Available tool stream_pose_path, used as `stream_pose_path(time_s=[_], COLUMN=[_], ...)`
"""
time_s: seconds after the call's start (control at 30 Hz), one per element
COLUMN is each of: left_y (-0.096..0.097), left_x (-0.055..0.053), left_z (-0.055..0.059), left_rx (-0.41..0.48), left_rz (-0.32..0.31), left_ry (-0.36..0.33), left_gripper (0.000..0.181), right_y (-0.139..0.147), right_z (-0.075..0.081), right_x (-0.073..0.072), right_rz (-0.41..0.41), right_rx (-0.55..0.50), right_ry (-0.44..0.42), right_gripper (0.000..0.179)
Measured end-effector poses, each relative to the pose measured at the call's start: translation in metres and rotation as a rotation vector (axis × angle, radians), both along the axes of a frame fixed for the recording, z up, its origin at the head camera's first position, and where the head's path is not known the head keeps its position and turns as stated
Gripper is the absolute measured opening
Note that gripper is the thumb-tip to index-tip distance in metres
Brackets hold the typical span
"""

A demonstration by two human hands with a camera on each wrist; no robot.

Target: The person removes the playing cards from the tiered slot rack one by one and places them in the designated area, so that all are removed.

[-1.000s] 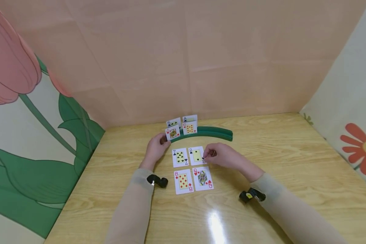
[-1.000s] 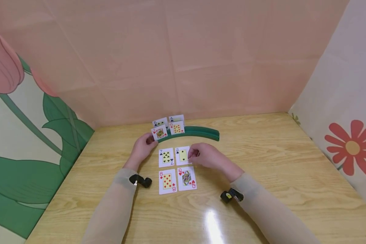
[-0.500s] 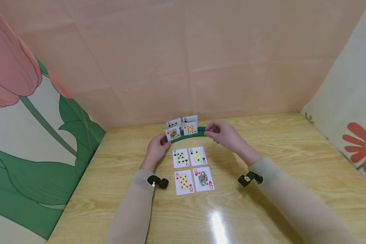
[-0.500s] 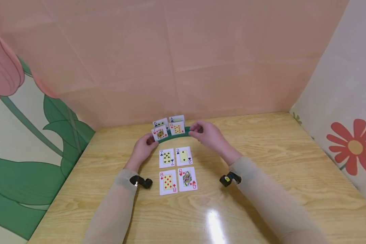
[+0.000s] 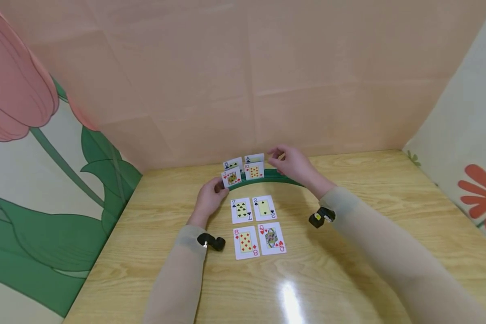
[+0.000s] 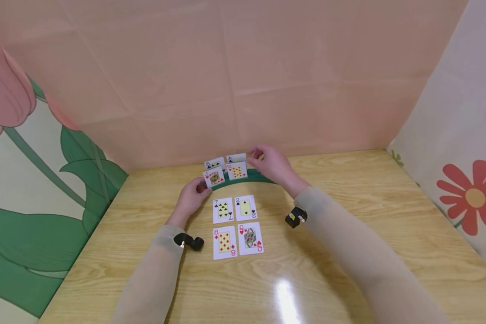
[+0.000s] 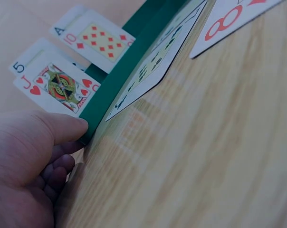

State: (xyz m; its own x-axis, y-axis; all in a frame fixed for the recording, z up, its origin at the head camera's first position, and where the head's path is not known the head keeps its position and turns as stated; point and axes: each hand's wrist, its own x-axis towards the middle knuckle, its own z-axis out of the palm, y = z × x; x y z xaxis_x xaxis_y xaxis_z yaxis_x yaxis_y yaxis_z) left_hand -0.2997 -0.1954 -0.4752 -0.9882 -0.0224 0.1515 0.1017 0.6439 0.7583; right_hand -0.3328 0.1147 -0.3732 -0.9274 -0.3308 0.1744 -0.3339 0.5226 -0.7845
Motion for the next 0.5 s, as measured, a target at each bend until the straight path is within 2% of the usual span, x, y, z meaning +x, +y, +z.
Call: stream_pose_path(time_s=[0.23,0.5], left_y=[0.002,0.002], left_x=[-0.001,-0.002], left_z=[-0.002,-0.002], left_rx=[-0.017,-0.018], left_rz=[0.002,0.001], left_ry=[0.014,0.020], left_gripper=[0.031,0.031], right_y=[-0.007,-0.011], right_z=[0.000,0.001], right_x=[-0.013,-0.017], right_rz=[-0.025,-0.029], right_rx=[-0.024,-0.028], right_ry=[-0.010,-0.017], right_gripper=[0.033,0.036])
